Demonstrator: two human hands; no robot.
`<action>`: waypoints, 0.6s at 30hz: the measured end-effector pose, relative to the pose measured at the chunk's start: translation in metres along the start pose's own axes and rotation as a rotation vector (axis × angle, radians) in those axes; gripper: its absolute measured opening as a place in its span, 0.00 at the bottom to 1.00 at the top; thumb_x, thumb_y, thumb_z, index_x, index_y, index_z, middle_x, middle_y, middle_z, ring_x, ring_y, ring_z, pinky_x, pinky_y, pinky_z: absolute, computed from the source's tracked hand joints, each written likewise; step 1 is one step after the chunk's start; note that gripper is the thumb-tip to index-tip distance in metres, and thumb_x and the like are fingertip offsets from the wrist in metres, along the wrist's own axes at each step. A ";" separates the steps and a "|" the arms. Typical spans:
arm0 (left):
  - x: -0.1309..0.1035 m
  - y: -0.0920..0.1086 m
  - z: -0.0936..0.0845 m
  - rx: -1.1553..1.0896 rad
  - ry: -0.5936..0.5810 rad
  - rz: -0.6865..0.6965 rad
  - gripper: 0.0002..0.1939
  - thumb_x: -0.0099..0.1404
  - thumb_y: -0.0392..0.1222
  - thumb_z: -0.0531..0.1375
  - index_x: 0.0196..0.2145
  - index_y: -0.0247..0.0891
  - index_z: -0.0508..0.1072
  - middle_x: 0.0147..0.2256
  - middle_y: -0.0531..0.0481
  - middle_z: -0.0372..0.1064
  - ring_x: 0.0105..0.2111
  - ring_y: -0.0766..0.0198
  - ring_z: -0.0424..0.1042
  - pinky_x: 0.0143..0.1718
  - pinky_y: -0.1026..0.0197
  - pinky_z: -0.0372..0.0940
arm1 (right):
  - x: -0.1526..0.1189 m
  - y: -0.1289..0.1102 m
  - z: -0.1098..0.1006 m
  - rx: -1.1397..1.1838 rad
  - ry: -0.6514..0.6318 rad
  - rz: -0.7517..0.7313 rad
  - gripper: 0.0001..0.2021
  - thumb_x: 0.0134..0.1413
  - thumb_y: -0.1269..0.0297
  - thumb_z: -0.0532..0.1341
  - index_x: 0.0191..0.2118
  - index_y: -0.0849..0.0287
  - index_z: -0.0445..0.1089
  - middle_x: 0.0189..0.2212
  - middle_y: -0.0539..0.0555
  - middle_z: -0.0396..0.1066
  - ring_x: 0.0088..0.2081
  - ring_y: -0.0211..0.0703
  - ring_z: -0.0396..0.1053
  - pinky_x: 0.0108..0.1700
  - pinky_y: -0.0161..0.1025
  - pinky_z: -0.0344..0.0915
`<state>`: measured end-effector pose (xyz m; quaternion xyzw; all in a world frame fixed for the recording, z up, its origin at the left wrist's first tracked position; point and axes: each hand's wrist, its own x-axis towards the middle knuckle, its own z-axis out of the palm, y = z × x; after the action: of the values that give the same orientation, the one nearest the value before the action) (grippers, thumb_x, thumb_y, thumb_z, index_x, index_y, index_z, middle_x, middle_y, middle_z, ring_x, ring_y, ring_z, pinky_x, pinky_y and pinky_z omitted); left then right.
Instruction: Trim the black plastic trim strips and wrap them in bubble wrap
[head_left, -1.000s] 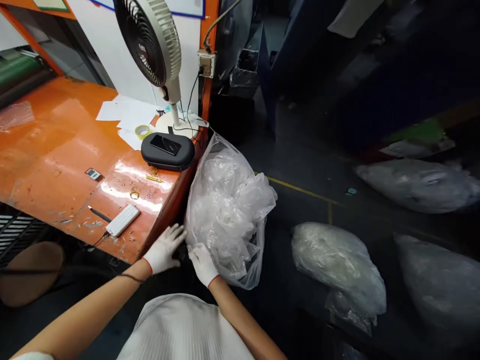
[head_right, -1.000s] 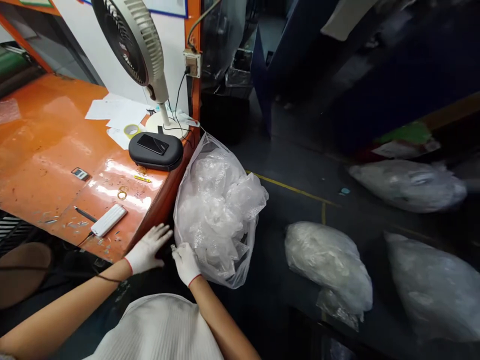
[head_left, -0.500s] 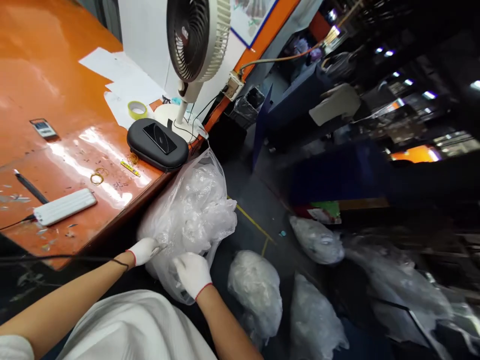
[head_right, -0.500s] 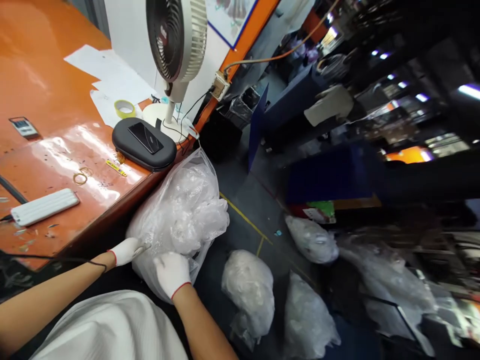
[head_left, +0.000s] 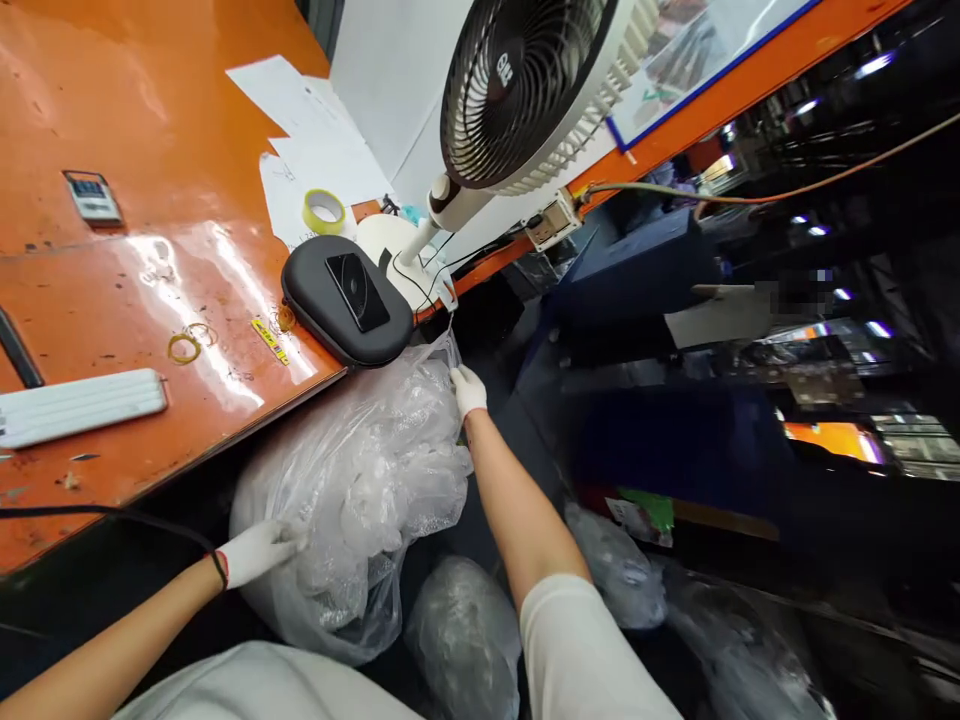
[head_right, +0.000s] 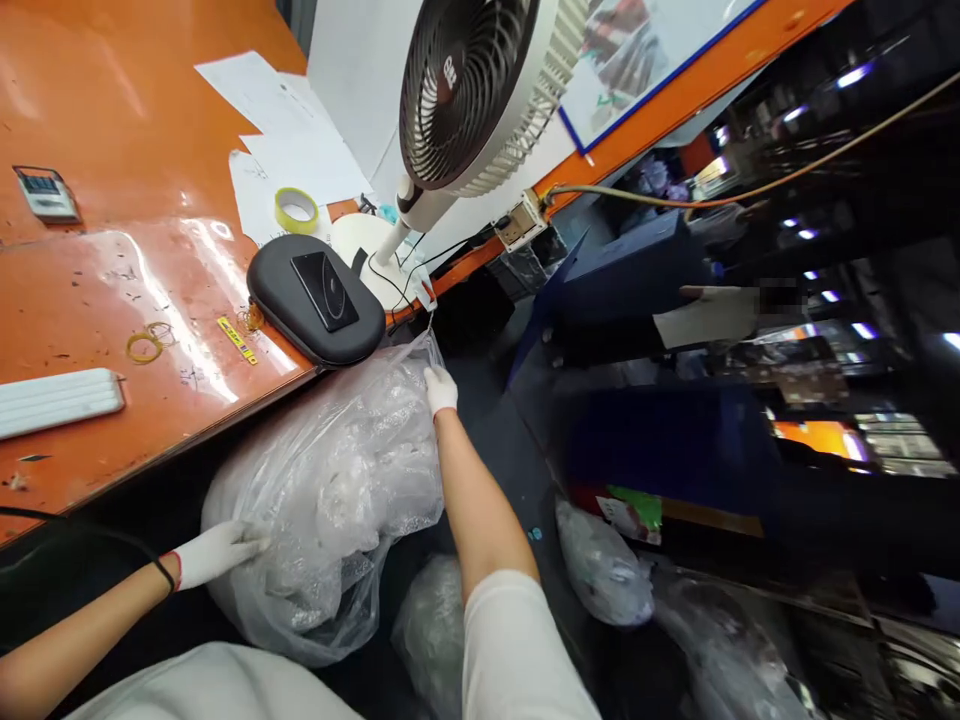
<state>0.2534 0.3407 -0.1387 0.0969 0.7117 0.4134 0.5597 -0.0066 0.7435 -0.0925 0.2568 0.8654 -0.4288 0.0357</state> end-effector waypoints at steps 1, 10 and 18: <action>0.003 0.003 -0.004 -0.047 -0.052 -0.022 0.38 0.58 0.77 0.58 0.42 0.38 0.79 0.43 0.41 0.80 0.48 0.43 0.78 0.52 0.50 0.70 | 0.030 -0.003 0.004 -0.006 0.012 -0.008 0.28 0.65 0.56 0.64 0.65 0.66 0.73 0.61 0.68 0.78 0.64 0.49 0.74 0.68 0.47 0.66; -0.021 0.129 -0.136 -0.026 0.046 -0.045 0.34 0.54 0.58 0.72 0.56 0.44 0.82 0.51 0.47 0.82 0.53 0.47 0.79 0.56 0.54 0.74 | 0.230 -0.022 0.046 0.090 -0.035 -0.046 0.35 0.53 0.68 0.66 0.67 0.74 0.68 0.59 0.75 0.76 0.60 0.60 0.74 0.67 0.54 0.65; 0.129 0.287 -0.192 0.920 0.612 0.275 0.37 0.76 0.35 0.51 0.79 0.50 0.56 0.77 0.42 0.54 0.60 0.49 0.75 0.58 0.50 0.72 | 0.173 0.026 0.022 0.085 -0.317 -0.354 0.16 0.63 0.54 0.58 0.39 0.58 0.80 0.36 0.55 0.80 0.41 0.48 0.74 0.51 0.43 0.70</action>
<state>-0.0538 0.5097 -0.0255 0.2985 0.9290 0.1390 0.1690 -0.1470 0.8113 -0.1743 0.0319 0.8617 -0.4993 0.0846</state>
